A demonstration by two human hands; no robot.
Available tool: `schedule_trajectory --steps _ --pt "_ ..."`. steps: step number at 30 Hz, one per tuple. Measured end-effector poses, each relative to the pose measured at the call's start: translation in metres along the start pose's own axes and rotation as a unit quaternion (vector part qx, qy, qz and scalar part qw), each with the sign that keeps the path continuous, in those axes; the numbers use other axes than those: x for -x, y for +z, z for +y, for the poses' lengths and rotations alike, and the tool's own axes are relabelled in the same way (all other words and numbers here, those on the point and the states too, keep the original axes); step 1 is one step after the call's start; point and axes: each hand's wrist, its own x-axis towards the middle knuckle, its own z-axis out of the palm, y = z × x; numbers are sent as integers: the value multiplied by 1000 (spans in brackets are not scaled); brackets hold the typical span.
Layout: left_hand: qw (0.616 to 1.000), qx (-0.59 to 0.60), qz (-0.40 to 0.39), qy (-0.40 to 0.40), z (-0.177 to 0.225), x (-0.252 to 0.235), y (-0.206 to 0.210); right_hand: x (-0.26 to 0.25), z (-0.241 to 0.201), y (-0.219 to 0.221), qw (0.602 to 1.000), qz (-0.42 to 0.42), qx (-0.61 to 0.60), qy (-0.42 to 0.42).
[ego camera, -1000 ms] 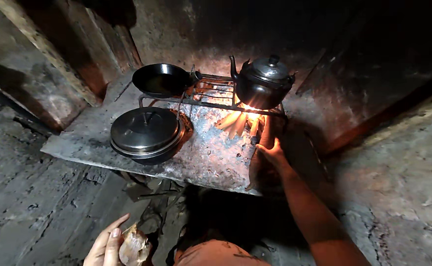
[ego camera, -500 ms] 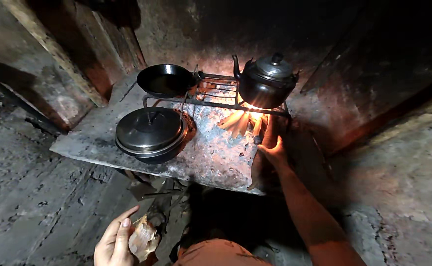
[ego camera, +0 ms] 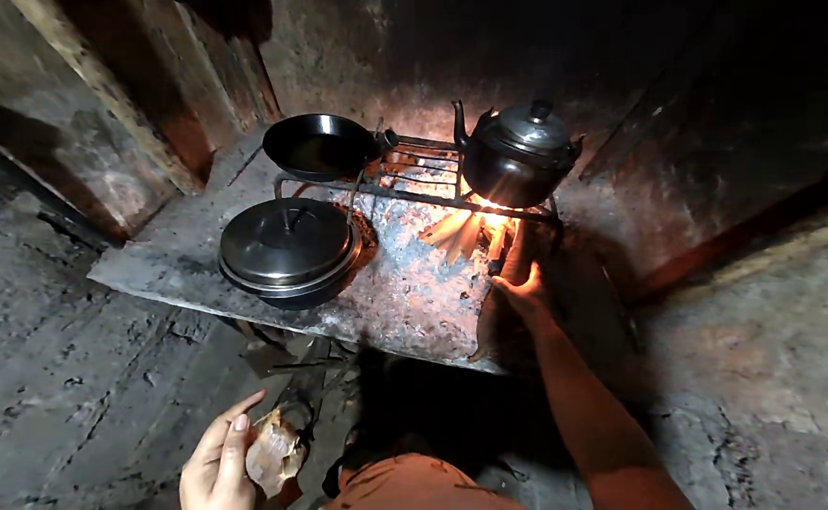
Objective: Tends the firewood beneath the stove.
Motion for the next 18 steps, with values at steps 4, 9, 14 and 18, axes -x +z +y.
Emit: schedule_trajectory --steps 4,9,14,18 --pt "1000 4 2 -2 1 -1 4 -2 1 -2 1000 -10 2 0" --pt "1000 9 -7 -7 0 -4 8 4 1 -5 1000 -14 0 -10" --pt "999 8 -29 27 2 -14 18 11 5 -11 1000 -10 6 -14" --pt "998 2 -54 22 14 -34 33 35 -6 -20 991 63 86 -82"
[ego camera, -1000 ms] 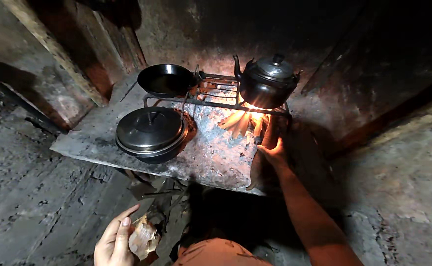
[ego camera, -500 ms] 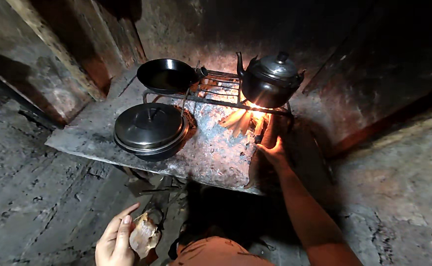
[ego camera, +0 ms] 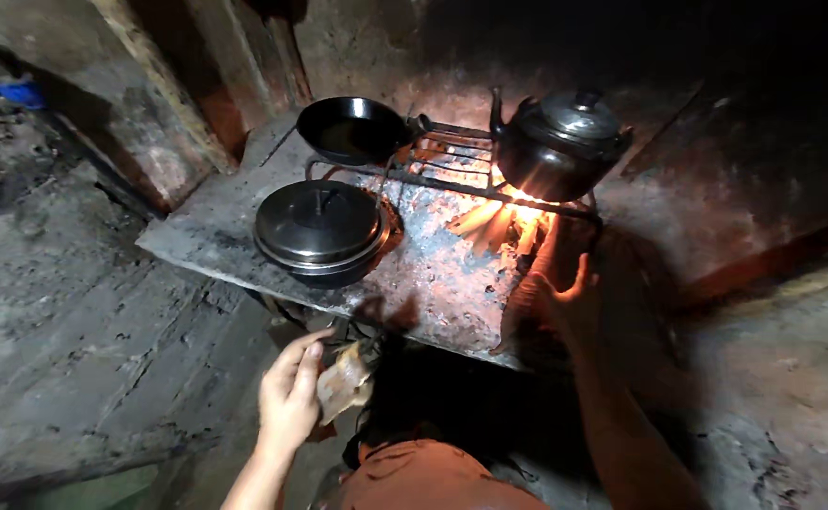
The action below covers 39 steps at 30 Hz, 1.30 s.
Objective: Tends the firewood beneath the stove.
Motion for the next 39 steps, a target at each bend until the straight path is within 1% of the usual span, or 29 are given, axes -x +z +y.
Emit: schedule_trajectory --steps 1,3,4,5,6,7,8,9,10,11,13,16,19,22,24,27,29,31,33,34,36,39 --pt "1000 -4 -3 -14 5 -9 5 12 -15 -6 999 1 9 -36" --pt "998 3 -10 -57 14 -30 17 47 -49 -6 990 -36 -16 -136" --pt "996 12 -16 -83 16 -42 24 69 -64 3 977 -69 -53 -195" --pt "994 26 -25 -107 16 -54 31 92 -78 12 955 -132 -114 -240" --pt "990 46 -36 -130 17 -67 40 112 -93 20 927 -219 -163 -259" --pt "984 71 -44 -156 18 -79 49 129 -106 28 895 -311 -193 -256" --pt "978 103 -45 -178 19 -91 59 144 -114 38 865 -376 -222 -246" --pt "970 130 -45 -203 22 -101 69 156 -119 47 845 -411 -247 -235" --pt "961 153 -46 -228 27 -110 78 166 -122 53 835 -426 -269 -221" --pt "952 174 -45 -247 31 -117 85 174 -124 57 836 -420 -285 -211" --pt "943 192 -49 -266 35 -128 98 179 -125 61 858 -374 -290 -198" --pt "942 188 -75 -268 37 -135 112 168 -127 53 887 -363 -227 -173" --pt "943 171 -100 -266 42 -134 123 160 -128 48 889 -364 -213 -179" --pt "943 174 -108 -264 43 -138 127 166 -124 50 882 -328 -283 -185" --pt "953 147 -134 -229 38 -137 124 166 -120 51 883 -314 -314 -155" --pt "974 41 -186 -125 17 -115 113 154 -117 43 877 -306 -363 -79" --pt "969 -15 -229 -91 5 -85 106 143 -114 39 866 -293 -405 -25" --pt "949 -69 -294 -90 -1 -53 104 133 -111 41 845 -276 -457 26" --pt "929 -115 -337 -101 -3 -30 108 124 -110 42 825 -289 -481 70" --pt "924 -137 -343 -101 -5 -23 112 122 -111 42 821 -294 -482 82" --pt "923 -169 -330 -105 -9 -19 119 120 -115 41 825 -310 -463 93" --pt "930 -157 -312 -116 -19 -23 122 122 -121 41 831 -333 -435 93"
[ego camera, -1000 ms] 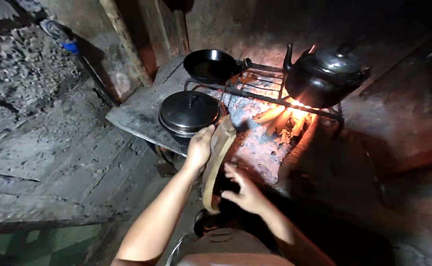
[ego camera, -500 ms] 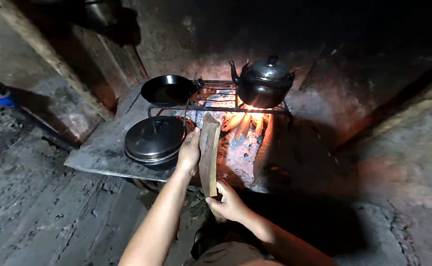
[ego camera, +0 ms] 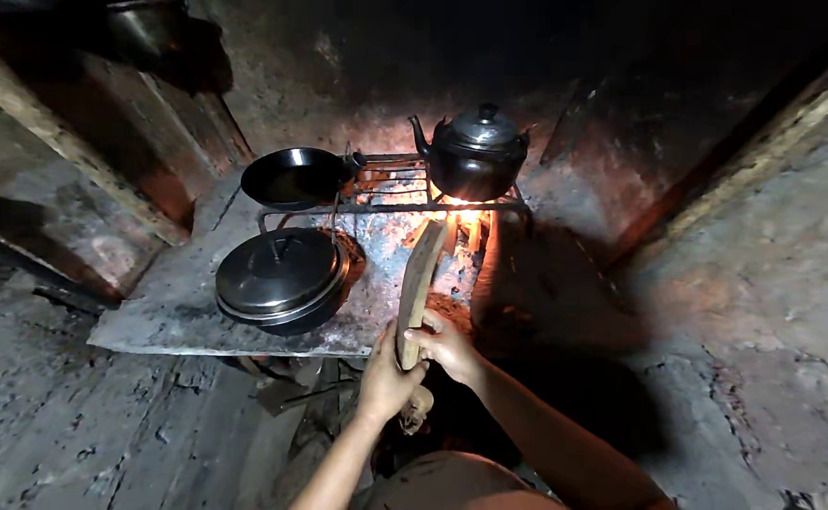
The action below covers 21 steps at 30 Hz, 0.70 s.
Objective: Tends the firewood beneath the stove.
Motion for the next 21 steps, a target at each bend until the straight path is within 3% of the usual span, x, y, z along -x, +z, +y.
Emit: schedule_trajectory --steps 6,11,15,21 --pt "986 160 -40 4 -15 -10 1 6 -1 -1 999 -17 -19 28" --pt "974 217 -63 -11 -11 -26 5 30 -14 -13 998 12 1 57" --pt "976 207 -60 -23 -5 -54 0 57 -2 -47 997 72 15 27" --pt "984 169 -40 -38 14 -105 1 116 24 -82 984 158 24 74"
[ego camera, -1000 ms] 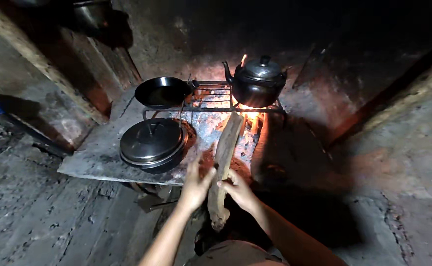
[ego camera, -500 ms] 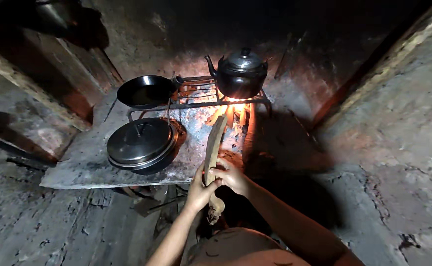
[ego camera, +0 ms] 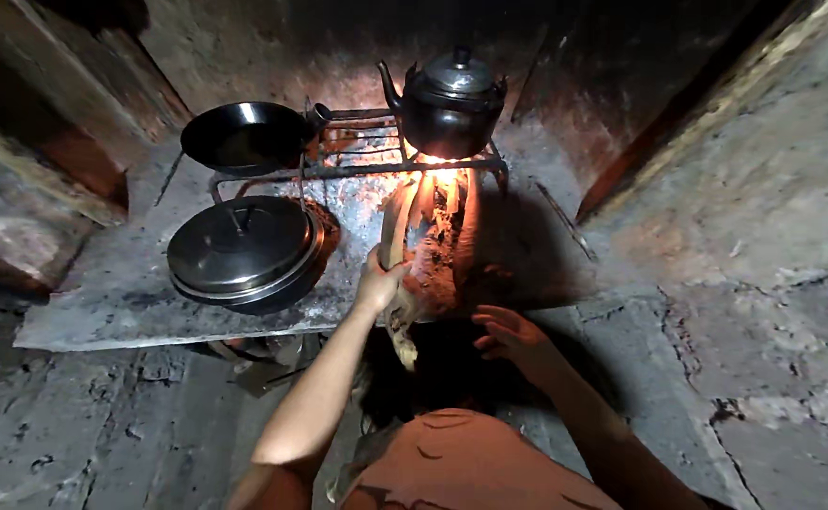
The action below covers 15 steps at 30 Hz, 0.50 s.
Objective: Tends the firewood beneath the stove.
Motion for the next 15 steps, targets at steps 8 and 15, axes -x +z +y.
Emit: schedule_trajectory --steps 8,15 --pt "993 -105 40 -33 36 -56 20 38 55 -26 994 80 -56 44" --pt "992 -118 30 -36 53 -73 35 58 84 -36 984 133 -88 75"
